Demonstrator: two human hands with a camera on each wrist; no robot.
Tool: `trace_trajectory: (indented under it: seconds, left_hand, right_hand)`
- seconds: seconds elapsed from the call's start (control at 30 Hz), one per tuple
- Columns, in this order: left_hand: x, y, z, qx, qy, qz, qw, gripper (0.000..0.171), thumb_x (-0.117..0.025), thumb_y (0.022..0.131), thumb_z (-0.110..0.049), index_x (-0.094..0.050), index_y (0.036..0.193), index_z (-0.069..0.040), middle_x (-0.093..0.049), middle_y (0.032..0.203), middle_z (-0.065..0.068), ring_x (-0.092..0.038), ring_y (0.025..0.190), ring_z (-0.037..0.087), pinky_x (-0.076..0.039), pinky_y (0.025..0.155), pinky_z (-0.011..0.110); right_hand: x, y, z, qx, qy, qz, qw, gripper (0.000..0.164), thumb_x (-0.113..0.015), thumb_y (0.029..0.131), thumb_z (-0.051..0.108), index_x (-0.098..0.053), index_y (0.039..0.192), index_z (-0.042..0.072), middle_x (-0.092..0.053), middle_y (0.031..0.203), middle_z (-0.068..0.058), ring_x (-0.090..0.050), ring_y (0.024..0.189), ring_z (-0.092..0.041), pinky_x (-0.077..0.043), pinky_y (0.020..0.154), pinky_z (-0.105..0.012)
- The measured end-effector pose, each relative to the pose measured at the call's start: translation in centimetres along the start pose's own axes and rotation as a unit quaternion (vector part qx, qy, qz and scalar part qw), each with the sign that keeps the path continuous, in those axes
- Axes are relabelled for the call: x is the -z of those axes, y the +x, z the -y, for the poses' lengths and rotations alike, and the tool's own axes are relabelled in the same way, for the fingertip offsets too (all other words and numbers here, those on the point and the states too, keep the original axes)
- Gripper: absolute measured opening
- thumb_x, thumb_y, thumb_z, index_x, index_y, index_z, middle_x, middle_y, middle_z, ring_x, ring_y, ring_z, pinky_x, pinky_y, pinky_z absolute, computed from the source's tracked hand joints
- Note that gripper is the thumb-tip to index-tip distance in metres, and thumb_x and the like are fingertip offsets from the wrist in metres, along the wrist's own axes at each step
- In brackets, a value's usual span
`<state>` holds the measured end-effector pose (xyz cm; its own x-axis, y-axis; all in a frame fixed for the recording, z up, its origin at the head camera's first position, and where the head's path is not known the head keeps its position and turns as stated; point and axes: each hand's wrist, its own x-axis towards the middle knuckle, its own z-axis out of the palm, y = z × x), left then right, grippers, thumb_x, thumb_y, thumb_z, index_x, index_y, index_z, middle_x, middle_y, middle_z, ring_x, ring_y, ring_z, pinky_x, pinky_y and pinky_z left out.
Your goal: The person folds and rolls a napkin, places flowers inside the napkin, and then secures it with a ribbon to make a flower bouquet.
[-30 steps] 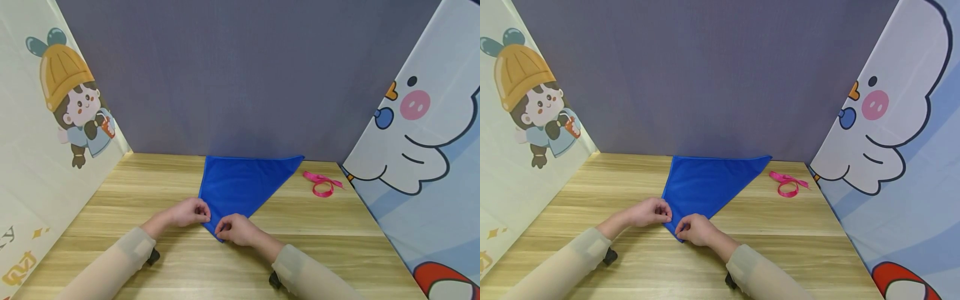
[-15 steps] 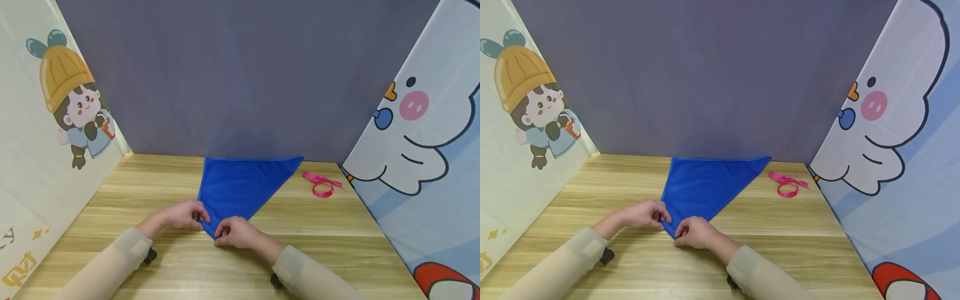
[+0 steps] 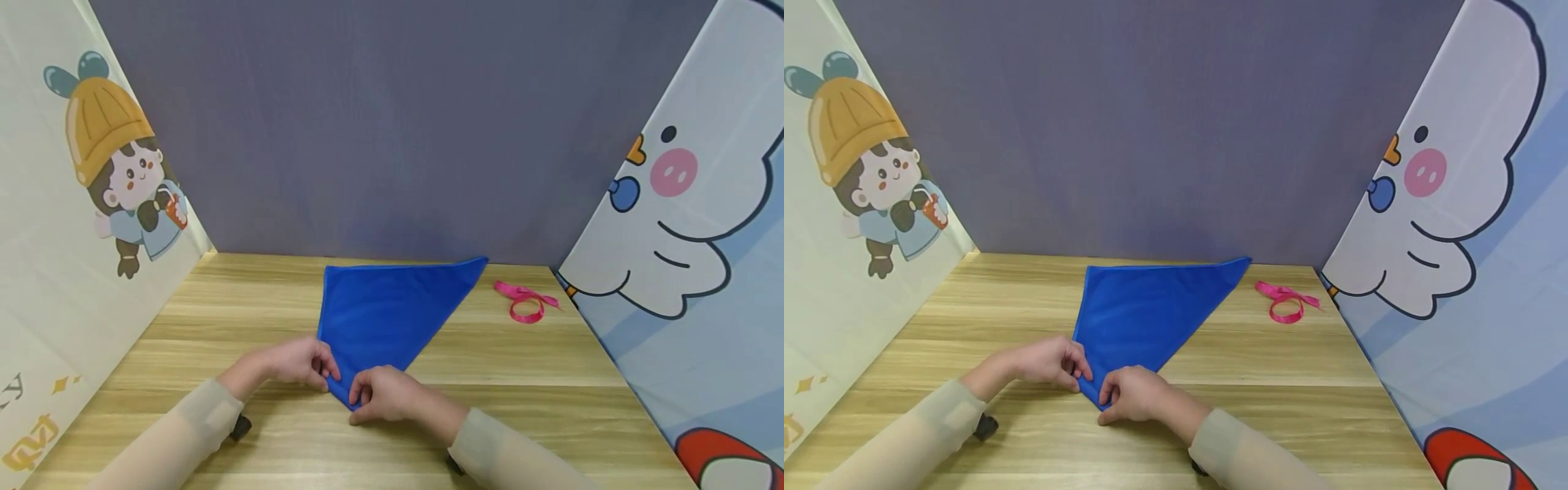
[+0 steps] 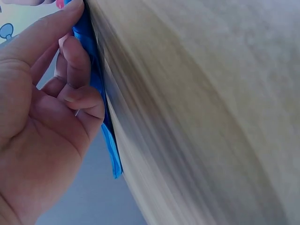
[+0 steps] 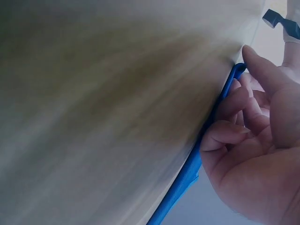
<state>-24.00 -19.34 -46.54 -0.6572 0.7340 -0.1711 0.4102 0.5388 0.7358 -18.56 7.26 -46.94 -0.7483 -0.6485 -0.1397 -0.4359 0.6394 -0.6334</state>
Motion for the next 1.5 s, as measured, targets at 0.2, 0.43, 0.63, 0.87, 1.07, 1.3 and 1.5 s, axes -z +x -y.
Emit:
trace_trajectory:
  seconds: [0.2,0.43,0.63,0.87,1.07,1.3,1.5]
  left_hand:
    - [-0.2,-0.2,0.0,-0.02,-0.012,0.008,0.9997,0.017,-0.089,0.089,-0.007,-0.086,0.105,-0.01,-0.071,0.094,-0.001,-0.062,0.084,0.003,-0.054,0.075,0.019]
    - [-0.2,-0.5,-0.3,-0.026,-0.006,0.017,0.9995,0.017,-0.09,0.089,-0.011,-0.087,0.106,-0.013,-0.071,0.094,-0.003,-0.062,0.084,0.002,-0.054,0.076,0.019]
    - [-0.2,-0.5,-0.5,-0.045,0.005,0.022,0.9987,0.014,-0.087,0.093,-0.013,-0.088,0.107,-0.013,-0.068,0.096,-0.005,-0.059,0.089,0.001,-0.054,0.079,0.02]
    - [0.0,-0.1,-0.7,-0.06,0.027,0.025,0.9975,0.011,-0.083,0.098,-0.016,-0.087,0.108,-0.014,-0.065,0.104,-0.007,-0.055,0.101,0.001,-0.051,0.092,0.023]
    - [0.2,0.4,-0.8,-0.073,0.051,0.032,0.9955,0.015,-0.073,0.106,-0.017,-0.087,0.108,-0.015,-0.068,0.104,-0.009,-0.057,0.104,0.001,-0.05,0.1,0.026]
    - [0.2,1.3,-0.8,-0.079,0.074,0.022,0.9939,0.017,-0.071,0.108,-0.019,-0.086,0.102,-0.014,-0.069,0.098,-0.009,-0.057,0.096,-0.001,-0.051,0.094,0.025]
    - [-0.2,1.6,-1.0,-0.043,0.053,0.013,0.9975,0.009,-0.074,0.106,-0.017,-0.079,0.099,-0.013,-0.071,0.095,-0.008,-0.06,0.087,-0.001,-0.054,0.082,0.023]
  right_hand:
    - [-0.1,-0.5,0.3,0.011,-0.045,-0.005,0.999,0.021,-0.096,0.085,0.032,-0.077,0.092,0.026,-0.063,0.073,0.021,-0.056,0.068,0.006,-0.048,0.069,-0.016]
    - [-0.1,-1.2,0.5,0.025,-0.077,-0.01,0.997,0.017,-0.093,0.086,0.032,-0.078,0.093,0.028,-0.065,0.075,0.023,-0.056,0.071,0.008,-0.048,0.07,-0.014]
    - [-0.1,-1.3,0.1,0.04,-0.068,-0.014,0.997,0.009,-0.089,0.091,0.028,-0.08,0.093,0.026,-0.071,0.079,0.021,-0.058,0.073,0.011,-0.049,0.072,-0.012]
    - [0.0,-1.4,-0.4,0.057,-0.063,-0.025,0.996,0.004,-0.087,0.094,0.026,-0.084,0.094,0.024,-0.072,0.086,0.019,-0.058,0.08,0.01,-0.05,0.077,-0.013]
    - [0.1,-1.5,-0.6,0.063,-0.044,-0.029,0.997,0.005,-0.084,0.097,0.023,-0.084,0.093,0.021,-0.075,0.084,0.018,-0.059,0.078,0.01,-0.051,0.075,-0.014]
    - [0.1,-1.5,-0.9,0.056,-0.026,-0.037,0.997,0.008,-0.082,0.099,0.019,-0.083,0.091,0.019,-0.076,0.084,0.015,-0.058,0.078,0.007,-0.052,0.076,-0.016]
    - [0.1,-1.4,-1.3,0.038,-0.004,-0.033,0.999,0.008,-0.083,0.098,0.018,-0.082,0.09,0.019,-0.074,0.081,0.015,-0.056,0.076,0.007,-0.051,0.074,-0.017]
